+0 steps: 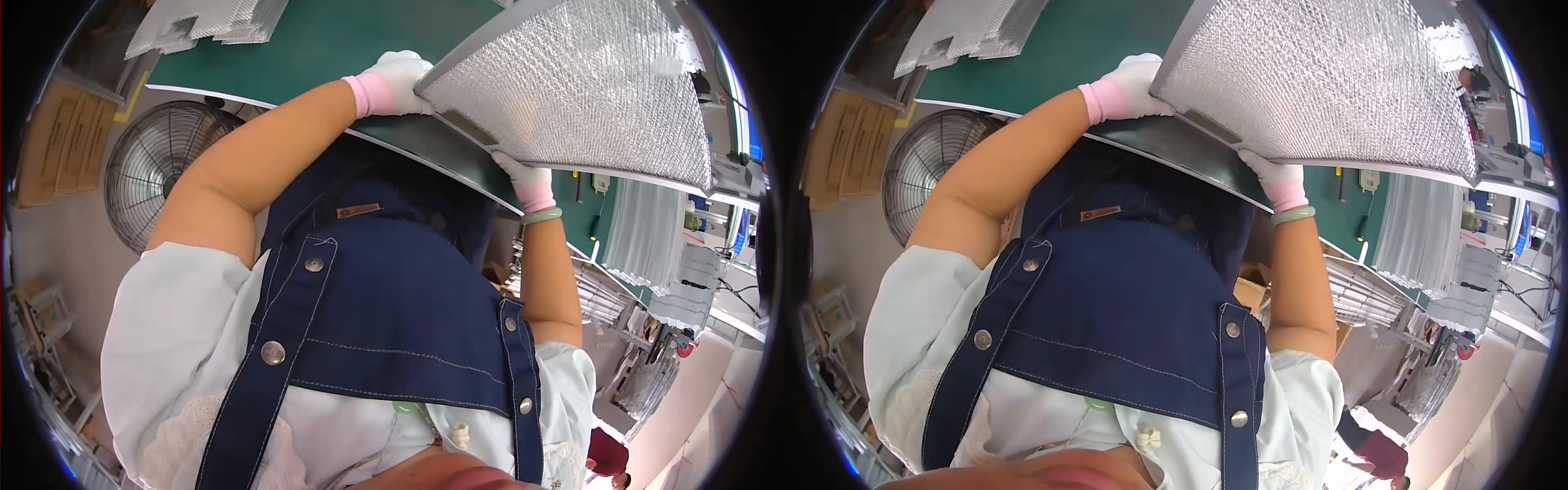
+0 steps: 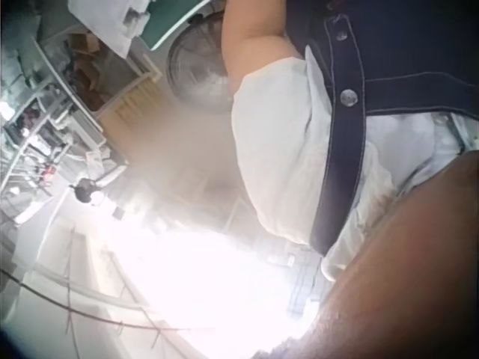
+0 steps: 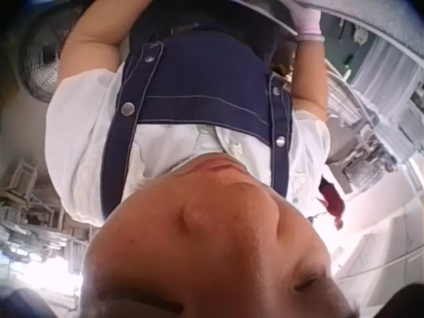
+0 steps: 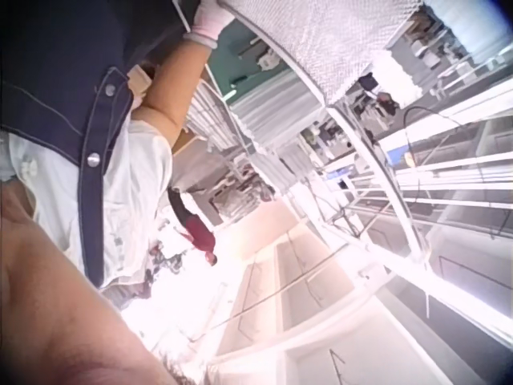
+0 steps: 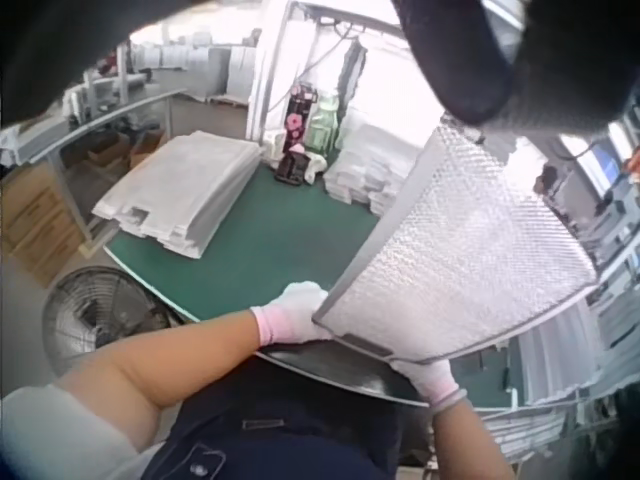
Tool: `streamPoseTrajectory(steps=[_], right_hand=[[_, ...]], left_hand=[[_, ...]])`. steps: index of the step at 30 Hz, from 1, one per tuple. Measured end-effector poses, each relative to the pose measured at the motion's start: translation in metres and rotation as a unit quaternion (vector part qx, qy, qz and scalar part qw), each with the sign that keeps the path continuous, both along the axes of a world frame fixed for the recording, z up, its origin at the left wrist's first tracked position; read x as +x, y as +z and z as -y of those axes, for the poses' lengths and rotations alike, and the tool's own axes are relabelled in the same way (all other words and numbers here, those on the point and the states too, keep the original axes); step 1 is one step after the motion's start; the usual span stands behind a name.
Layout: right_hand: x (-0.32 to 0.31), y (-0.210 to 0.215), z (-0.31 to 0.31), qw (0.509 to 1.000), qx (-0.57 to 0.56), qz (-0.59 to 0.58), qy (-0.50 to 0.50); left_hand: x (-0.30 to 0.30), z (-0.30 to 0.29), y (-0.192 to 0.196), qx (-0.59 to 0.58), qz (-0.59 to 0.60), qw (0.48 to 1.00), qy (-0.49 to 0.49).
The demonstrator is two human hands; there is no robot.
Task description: The person assembles rectangular metal frames by placing a mesh screen onto a green workbench, positioning a plastic insert, and fitting white plastic corner pieces. They use a rubber mallet to secure the corners and a yellow plastic scraper to smooth the mesh. The process is repeated for a second unit.
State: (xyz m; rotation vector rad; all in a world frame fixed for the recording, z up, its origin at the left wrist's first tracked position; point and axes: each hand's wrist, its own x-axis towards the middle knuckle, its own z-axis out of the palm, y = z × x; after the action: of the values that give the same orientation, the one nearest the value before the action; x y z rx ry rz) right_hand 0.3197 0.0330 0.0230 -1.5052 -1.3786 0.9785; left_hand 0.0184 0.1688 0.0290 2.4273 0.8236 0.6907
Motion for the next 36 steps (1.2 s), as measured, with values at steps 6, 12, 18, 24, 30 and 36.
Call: streamPoseTrajectory(steps=[6,12,18,24,30,36], right_hand=[[0.0,0.001,-0.007,0.999,-0.042,0.034,0.006],[-0.001,0.008,-0.002,0.998,-0.042,0.044,0.031],[-0.007,0.027,-0.007,0.995,-0.028,0.073,0.062],[0.0,0.077,-0.008,0.982,-0.16,0.09,0.047],[0.0,0.226,-0.03,0.942,0.272,-0.169,-0.104],[-0.019,0.215,-0.04,0.896,0.396,-0.08,-0.185]], left_hand=[[0.0,-0.013,-0.001,-0.057,-0.043,0.997,-0.036],[0.0,-0.006,0.007,-0.061,-0.012,0.992,-0.106],[0.0,-0.01,0.095,-0.185,0.132,0.965,-0.134],[0.038,-0.022,0.218,-0.136,0.318,0.936,-0.063],[0.049,-0.023,0.215,-0.25,0.411,0.869,-0.116],[0.044,-0.041,0.2,-0.16,0.35,0.921,-0.054]])
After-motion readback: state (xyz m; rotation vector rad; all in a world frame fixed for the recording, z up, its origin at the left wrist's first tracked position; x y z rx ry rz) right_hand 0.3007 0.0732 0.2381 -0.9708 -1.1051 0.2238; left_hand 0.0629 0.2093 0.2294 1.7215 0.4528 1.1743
